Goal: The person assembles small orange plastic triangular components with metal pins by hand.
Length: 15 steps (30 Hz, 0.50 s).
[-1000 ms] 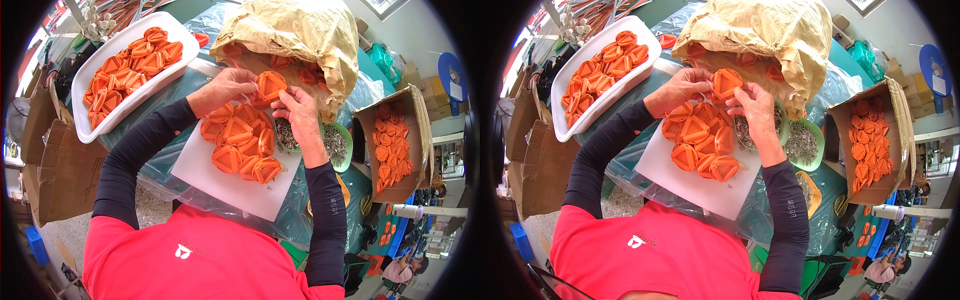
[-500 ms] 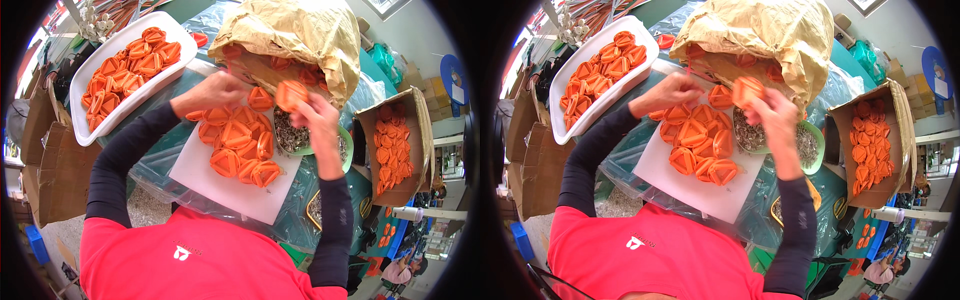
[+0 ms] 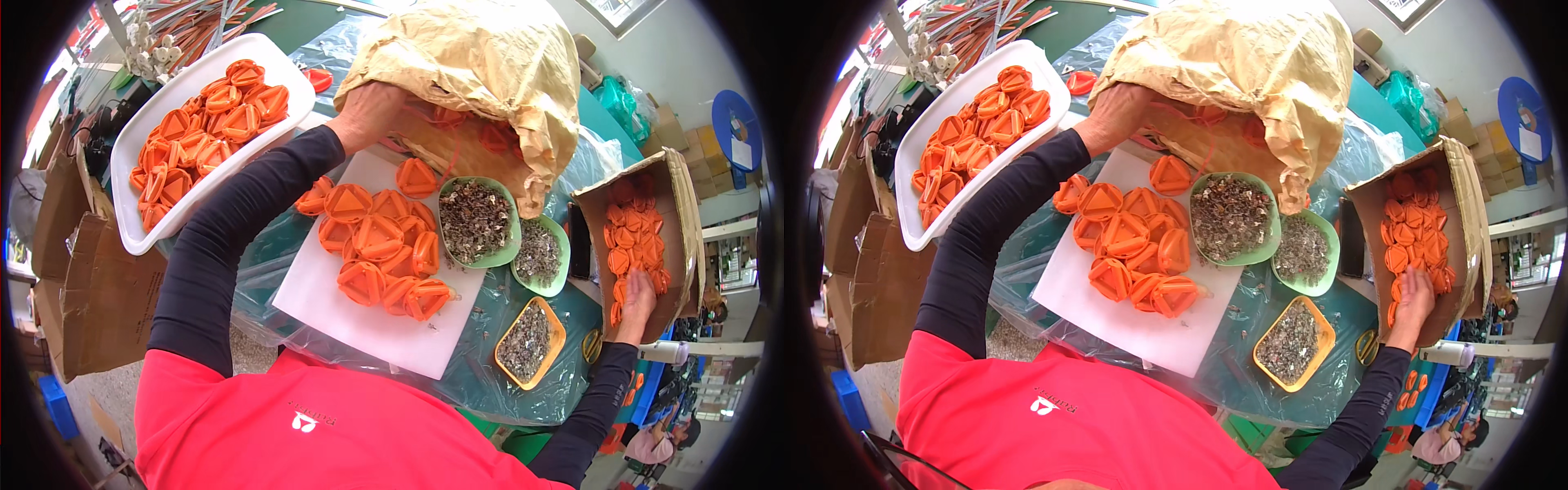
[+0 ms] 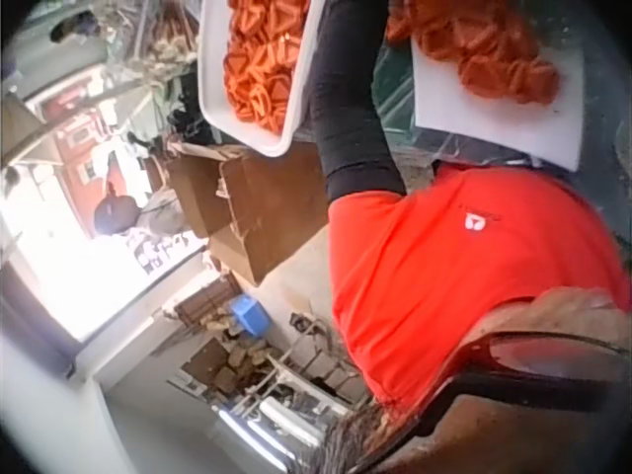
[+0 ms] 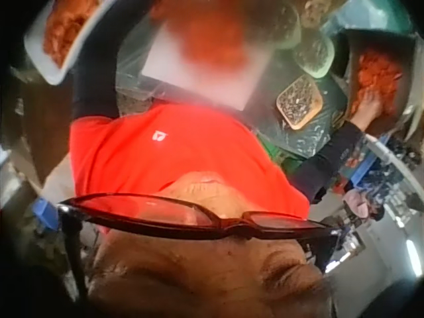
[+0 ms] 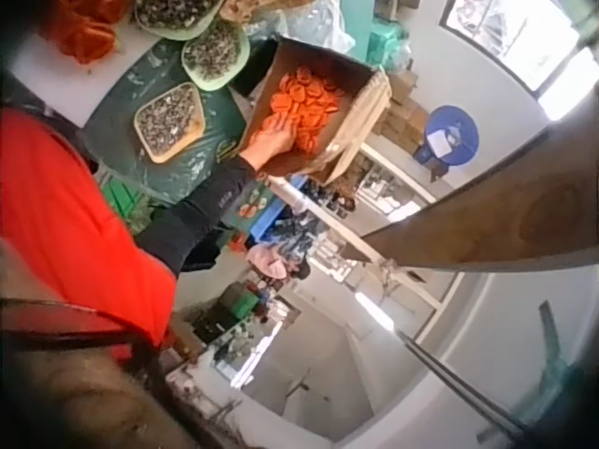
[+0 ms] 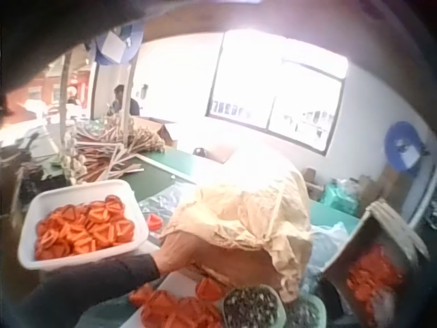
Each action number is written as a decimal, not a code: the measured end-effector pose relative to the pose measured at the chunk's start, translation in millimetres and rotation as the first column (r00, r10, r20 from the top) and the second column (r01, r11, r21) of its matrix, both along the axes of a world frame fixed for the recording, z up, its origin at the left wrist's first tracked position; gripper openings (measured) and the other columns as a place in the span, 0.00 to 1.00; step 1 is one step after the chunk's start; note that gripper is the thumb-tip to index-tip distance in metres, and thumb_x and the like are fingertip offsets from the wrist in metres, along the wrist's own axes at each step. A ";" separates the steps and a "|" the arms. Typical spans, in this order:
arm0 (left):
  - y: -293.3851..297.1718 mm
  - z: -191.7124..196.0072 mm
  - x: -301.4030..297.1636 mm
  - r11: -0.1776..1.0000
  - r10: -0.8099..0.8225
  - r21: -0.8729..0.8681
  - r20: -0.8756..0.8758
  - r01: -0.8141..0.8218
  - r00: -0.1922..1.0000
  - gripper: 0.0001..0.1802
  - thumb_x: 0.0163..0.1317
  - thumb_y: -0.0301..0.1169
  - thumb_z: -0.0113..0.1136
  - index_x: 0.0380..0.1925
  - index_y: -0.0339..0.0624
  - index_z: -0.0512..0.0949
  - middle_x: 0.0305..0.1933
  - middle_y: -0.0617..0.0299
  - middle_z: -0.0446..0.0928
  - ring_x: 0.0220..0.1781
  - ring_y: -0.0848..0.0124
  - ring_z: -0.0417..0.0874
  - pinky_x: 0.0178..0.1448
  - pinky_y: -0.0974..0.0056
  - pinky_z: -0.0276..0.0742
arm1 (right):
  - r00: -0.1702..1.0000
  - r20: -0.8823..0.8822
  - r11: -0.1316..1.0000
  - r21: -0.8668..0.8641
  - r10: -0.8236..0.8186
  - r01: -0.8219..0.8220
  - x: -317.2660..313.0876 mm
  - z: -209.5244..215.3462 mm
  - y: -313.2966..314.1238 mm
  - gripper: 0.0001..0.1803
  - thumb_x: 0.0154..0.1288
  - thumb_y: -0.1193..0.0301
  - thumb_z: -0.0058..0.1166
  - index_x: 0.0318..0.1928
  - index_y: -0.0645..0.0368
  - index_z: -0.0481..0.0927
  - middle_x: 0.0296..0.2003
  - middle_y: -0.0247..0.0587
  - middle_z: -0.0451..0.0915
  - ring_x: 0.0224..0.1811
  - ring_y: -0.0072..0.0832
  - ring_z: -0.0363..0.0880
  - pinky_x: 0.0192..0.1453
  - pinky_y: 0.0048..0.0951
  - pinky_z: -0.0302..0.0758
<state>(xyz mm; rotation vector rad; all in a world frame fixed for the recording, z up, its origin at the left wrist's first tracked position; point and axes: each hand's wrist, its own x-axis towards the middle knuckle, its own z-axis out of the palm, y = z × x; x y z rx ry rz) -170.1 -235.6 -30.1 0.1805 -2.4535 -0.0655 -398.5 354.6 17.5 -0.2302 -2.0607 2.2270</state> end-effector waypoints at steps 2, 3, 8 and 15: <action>-3.5 -3.7 3.4 0.999 0.053 -0.011 0.029 -0.053 0.998 0.10 0.47 0.25 0.58 0.32 0.36 0.80 0.35 0.48 0.79 0.40 0.53 0.81 0.43 0.56 0.76 | 0.999 0.029 0.995 0.089 0.034 -0.036 39.3 2.5 -50.1 0.21 0.60 0.76 0.55 0.54 0.67 0.69 0.41 0.44 0.78 0.43 0.30 0.80 0.41 0.27 0.79; -5.9 -6.6 1.4 0.999 0.041 0.000 0.025 -0.041 0.999 0.10 0.49 0.27 0.58 0.33 0.37 0.80 0.37 0.48 0.79 0.42 0.53 0.81 0.46 0.56 0.75 | 0.993 0.049 0.978 0.173 0.108 -0.115 57.2 5.9 -63.0 0.21 0.60 0.75 0.55 0.53 0.67 0.70 0.41 0.43 0.78 0.40 0.29 0.80 0.38 0.26 0.79; -29.7 -39.4 -10.1 0.996 0.084 -0.012 0.257 -0.084 0.963 0.16 0.50 0.34 0.61 0.38 0.39 0.80 0.42 0.48 0.80 0.47 0.56 0.80 0.51 0.58 0.74 | 0.901 0.108 0.852 0.293 0.421 -0.434 126.2 13.8 -142.8 0.19 0.62 0.72 0.53 0.52 0.69 0.71 0.40 0.43 0.79 0.33 0.25 0.81 0.28 0.20 0.77; -5.6 -27.6 0.4 0.977 0.208 -0.007 0.288 -0.215 0.935 0.13 0.49 0.35 0.62 0.33 0.40 0.80 0.35 0.50 0.79 0.38 0.55 0.81 0.41 0.57 0.77 | 0.599 0.077 0.509 0.448 0.797 -0.735 191.4 15.3 -238.3 0.12 0.62 0.75 0.53 0.43 0.69 0.77 0.33 0.41 0.80 0.27 0.22 0.80 0.24 0.19 0.76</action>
